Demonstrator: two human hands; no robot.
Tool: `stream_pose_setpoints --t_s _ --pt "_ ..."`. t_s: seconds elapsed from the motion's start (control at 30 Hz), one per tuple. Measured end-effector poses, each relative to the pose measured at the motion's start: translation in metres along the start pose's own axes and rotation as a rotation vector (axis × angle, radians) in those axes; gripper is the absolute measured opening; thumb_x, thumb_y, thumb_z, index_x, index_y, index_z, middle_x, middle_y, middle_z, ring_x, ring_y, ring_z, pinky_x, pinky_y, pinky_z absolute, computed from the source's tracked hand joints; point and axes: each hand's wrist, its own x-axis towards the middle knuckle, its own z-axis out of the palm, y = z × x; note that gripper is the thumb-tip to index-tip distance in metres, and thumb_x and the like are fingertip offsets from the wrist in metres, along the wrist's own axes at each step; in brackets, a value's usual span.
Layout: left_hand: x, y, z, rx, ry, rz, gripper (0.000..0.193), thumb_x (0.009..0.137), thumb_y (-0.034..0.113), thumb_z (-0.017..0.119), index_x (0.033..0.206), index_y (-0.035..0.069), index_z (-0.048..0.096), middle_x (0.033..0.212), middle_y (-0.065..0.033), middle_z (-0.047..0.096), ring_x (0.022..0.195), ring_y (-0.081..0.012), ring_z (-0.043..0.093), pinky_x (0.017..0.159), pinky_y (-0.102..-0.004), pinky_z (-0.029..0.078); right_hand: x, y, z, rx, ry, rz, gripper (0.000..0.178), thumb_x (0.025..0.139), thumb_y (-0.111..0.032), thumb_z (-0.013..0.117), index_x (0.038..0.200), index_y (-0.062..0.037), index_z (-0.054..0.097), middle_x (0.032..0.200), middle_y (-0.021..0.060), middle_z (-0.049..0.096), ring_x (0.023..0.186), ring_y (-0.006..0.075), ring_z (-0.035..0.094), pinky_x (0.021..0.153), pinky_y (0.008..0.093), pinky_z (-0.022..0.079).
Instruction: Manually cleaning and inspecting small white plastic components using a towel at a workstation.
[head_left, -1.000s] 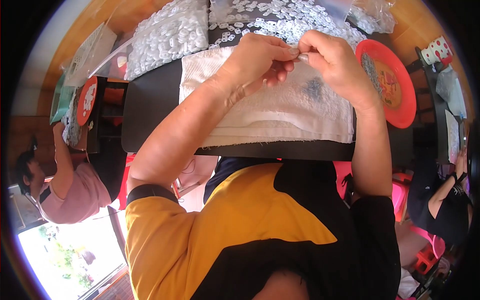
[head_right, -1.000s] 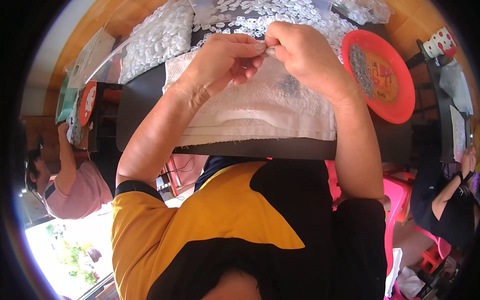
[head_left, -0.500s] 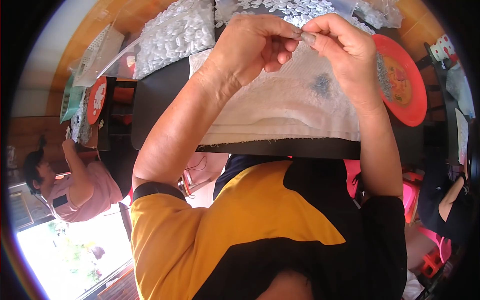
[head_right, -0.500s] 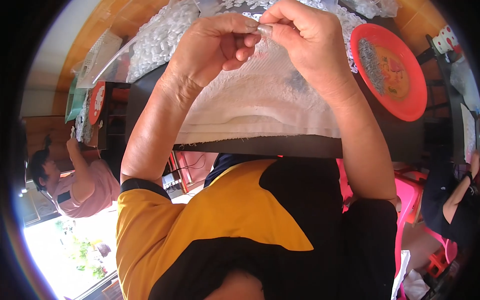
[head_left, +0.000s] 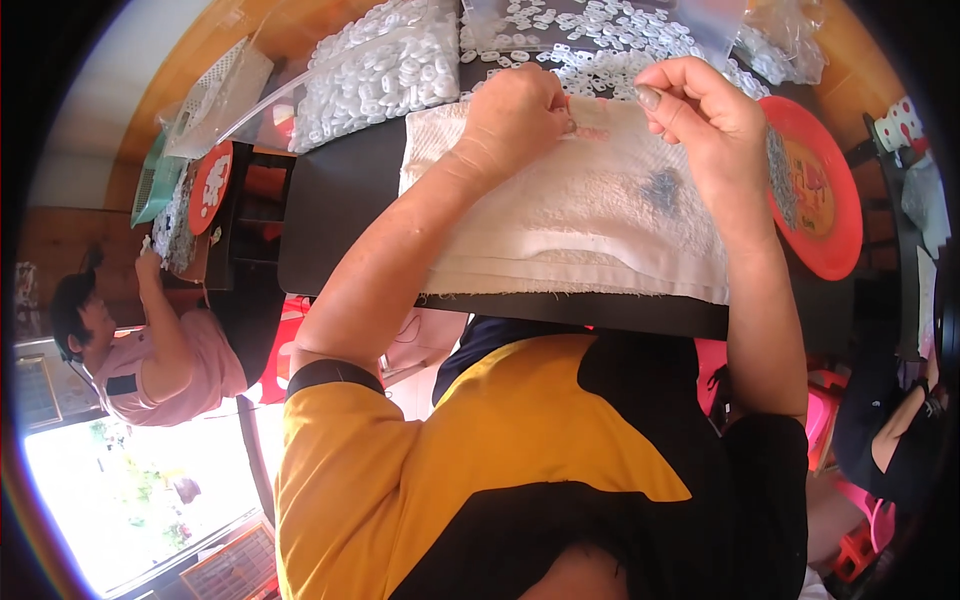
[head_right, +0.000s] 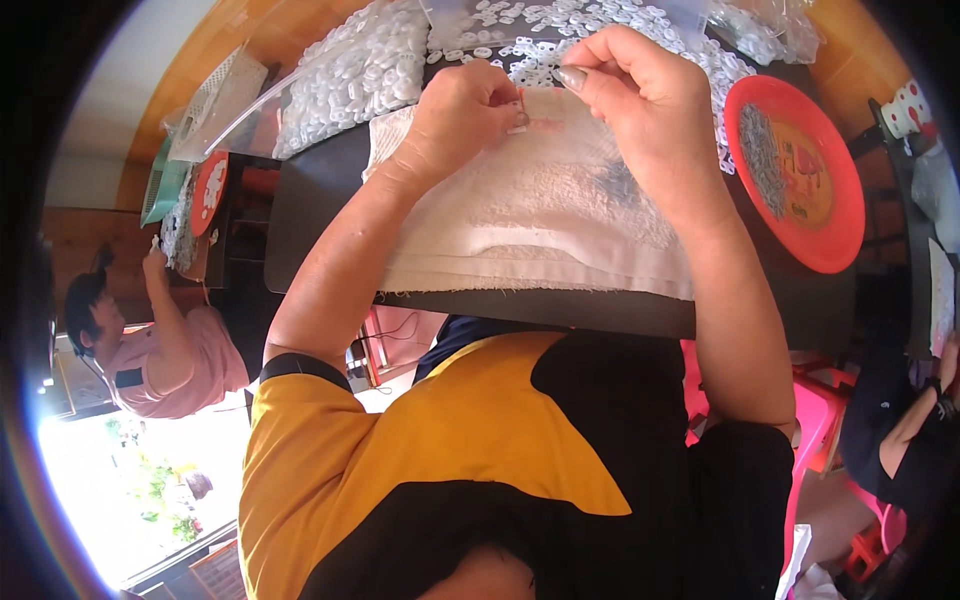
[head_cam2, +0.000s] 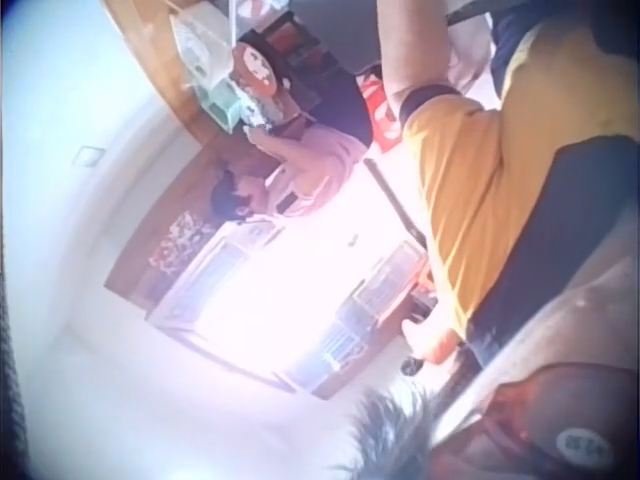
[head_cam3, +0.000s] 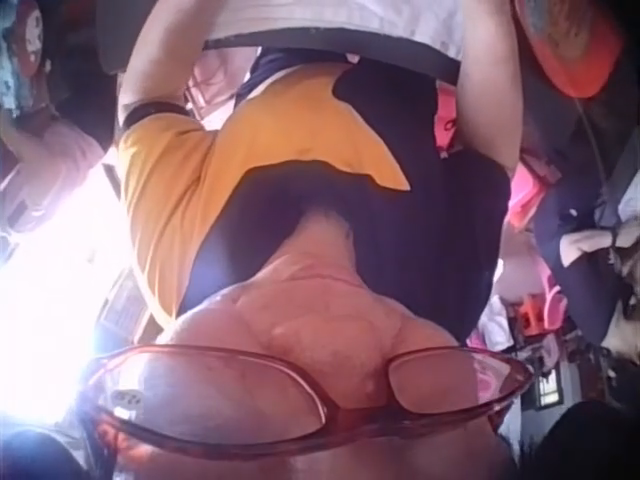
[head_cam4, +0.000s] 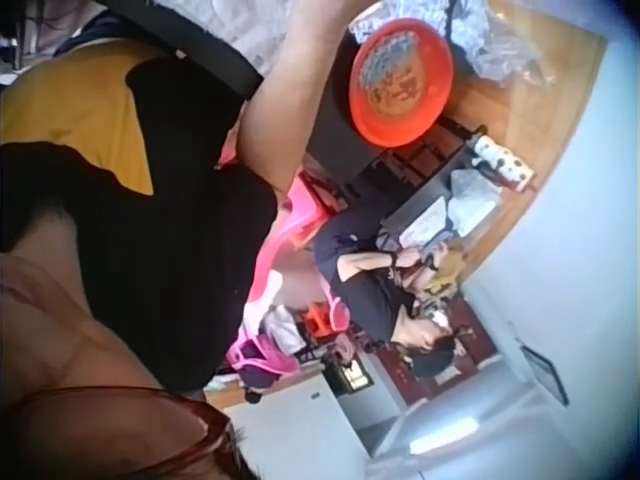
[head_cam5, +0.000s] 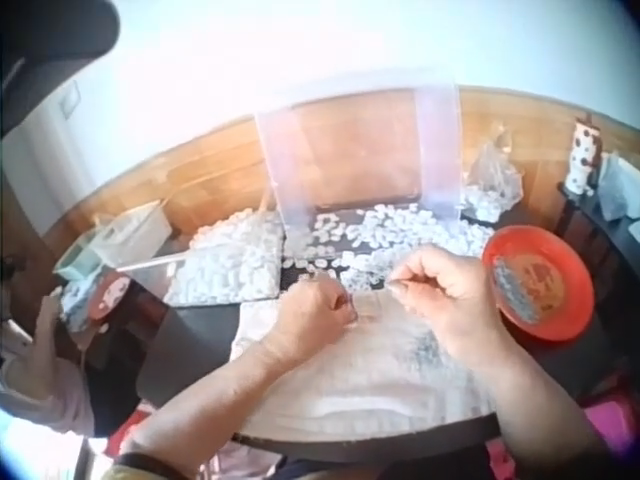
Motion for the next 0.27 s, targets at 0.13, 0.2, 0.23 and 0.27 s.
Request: stream_pose_setpoints --t_s 0.13,0.2,0.23,0.27 --pt "-0.0029 -0.0041 0.0062 0.071 0.032 0.043 0.020 0.074 0.014 0.075 0.084 0.000 0.066 0.080 -0.0106 0.066 0.071 -0.0230 0.065 0.066 -0.0335 0.050 -0.0007 0.0000 0.0005 -0.058 -0.020 0.010 0.006 0.090 -0.007 0.062 0.093 -0.0023 0.064 0.075 -0.0035 0.059 0.067 0.0034 0.051 0.060 0.0189 0.039" --pt "-0.0028 -0.0026 0.0060 0.068 0.054 0.069 0.019 0.075 0.014 0.075 0.083 0.000 0.066 0.082 -0.0104 0.067 0.072 -0.0227 0.065 0.066 -0.0337 0.050 -0.0013 0.0008 -0.0004 -0.065 -0.025 0.009 0.006 0.089 -0.006 0.062 0.093 -0.0026 0.065 0.076 -0.0036 0.059 0.067 0.0034 0.051 0.060 0.0189 0.039" --pt "-0.0037 -0.0019 0.0051 -0.111 0.026 -0.045 0.016 0.076 0.015 0.075 0.082 0.002 0.066 0.083 -0.0086 0.068 0.073 -0.0228 0.066 0.066 -0.0346 0.051 -0.0015 0.0009 -0.0009 -0.054 -0.035 0.020 0.006 0.089 -0.006 0.063 0.094 -0.0029 0.065 0.076 -0.0034 0.059 0.067 0.0035 0.051 0.061 0.0188 0.040" --pt "-0.0055 0.0002 0.0026 -0.290 -0.004 -0.160 0.014 0.078 0.015 0.074 0.081 0.003 0.067 0.084 -0.0068 0.070 0.073 -0.0229 0.066 0.066 -0.0355 0.051 -0.0020 0.0013 -0.0011 -0.042 -0.044 0.033 0.006 0.089 -0.007 0.063 0.094 -0.0033 0.065 0.076 -0.0033 0.060 0.067 0.0035 0.051 0.061 0.0188 0.040"
